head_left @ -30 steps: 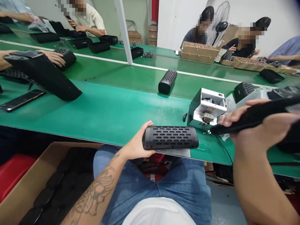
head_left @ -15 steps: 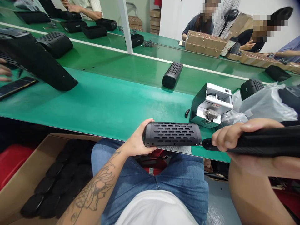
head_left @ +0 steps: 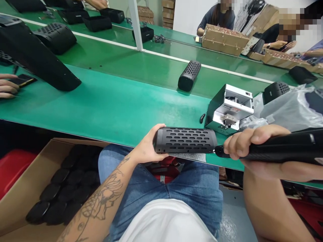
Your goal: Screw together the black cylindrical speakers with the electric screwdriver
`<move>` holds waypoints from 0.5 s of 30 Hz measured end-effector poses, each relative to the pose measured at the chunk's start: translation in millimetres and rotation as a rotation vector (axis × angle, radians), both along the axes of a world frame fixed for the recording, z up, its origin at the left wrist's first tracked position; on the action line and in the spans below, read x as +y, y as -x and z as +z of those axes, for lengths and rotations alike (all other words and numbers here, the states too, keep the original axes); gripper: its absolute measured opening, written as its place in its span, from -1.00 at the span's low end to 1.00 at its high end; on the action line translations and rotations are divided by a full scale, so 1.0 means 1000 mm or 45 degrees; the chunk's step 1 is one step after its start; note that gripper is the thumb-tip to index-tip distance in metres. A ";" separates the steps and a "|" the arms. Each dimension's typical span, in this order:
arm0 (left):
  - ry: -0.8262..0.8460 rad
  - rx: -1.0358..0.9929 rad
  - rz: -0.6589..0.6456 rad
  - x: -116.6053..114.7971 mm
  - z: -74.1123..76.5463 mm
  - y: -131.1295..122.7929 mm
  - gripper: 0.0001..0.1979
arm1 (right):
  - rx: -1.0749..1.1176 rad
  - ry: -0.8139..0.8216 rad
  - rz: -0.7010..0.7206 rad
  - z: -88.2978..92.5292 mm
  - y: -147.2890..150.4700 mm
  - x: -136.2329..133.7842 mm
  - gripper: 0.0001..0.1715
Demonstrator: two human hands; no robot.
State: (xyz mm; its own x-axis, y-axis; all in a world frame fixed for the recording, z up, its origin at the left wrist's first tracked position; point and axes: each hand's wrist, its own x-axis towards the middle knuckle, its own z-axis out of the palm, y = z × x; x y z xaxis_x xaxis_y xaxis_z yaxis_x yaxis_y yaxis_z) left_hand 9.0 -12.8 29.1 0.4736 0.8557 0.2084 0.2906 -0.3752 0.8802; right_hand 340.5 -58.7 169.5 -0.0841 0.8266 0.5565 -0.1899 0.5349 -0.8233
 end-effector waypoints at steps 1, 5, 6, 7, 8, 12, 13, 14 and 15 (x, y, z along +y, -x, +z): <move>-0.002 0.003 0.007 0.000 0.000 0.000 0.14 | 0.012 -0.002 0.002 0.000 0.003 0.000 -0.27; 0.003 0.023 0.017 0.000 0.002 0.000 0.13 | 0.031 0.010 0.026 0.001 0.009 0.003 -0.25; 0.008 0.030 0.018 0.000 0.002 0.000 0.13 | 0.018 0.021 0.027 0.001 0.009 0.005 -0.25; 0.013 0.036 0.024 0.000 0.003 0.000 0.13 | 0.005 0.032 0.029 0.001 0.009 0.006 -0.25; 0.017 0.041 0.030 0.000 0.003 0.001 0.14 | -0.009 0.041 0.033 0.000 0.008 0.007 -0.25; 0.019 0.045 0.030 -0.001 0.002 0.000 0.14 | -0.019 0.060 0.032 0.002 0.011 0.004 -0.23; 0.011 0.044 0.028 -0.001 0.002 0.000 0.14 | -0.013 0.075 0.008 0.004 0.013 0.002 -0.25; -0.001 0.040 0.025 -0.001 0.001 0.000 0.14 | -0.011 0.097 -0.022 0.006 0.014 -0.001 -0.27; -0.016 0.034 0.024 -0.001 0.000 0.000 0.14 | -0.018 0.117 -0.038 0.008 0.014 -0.003 -0.31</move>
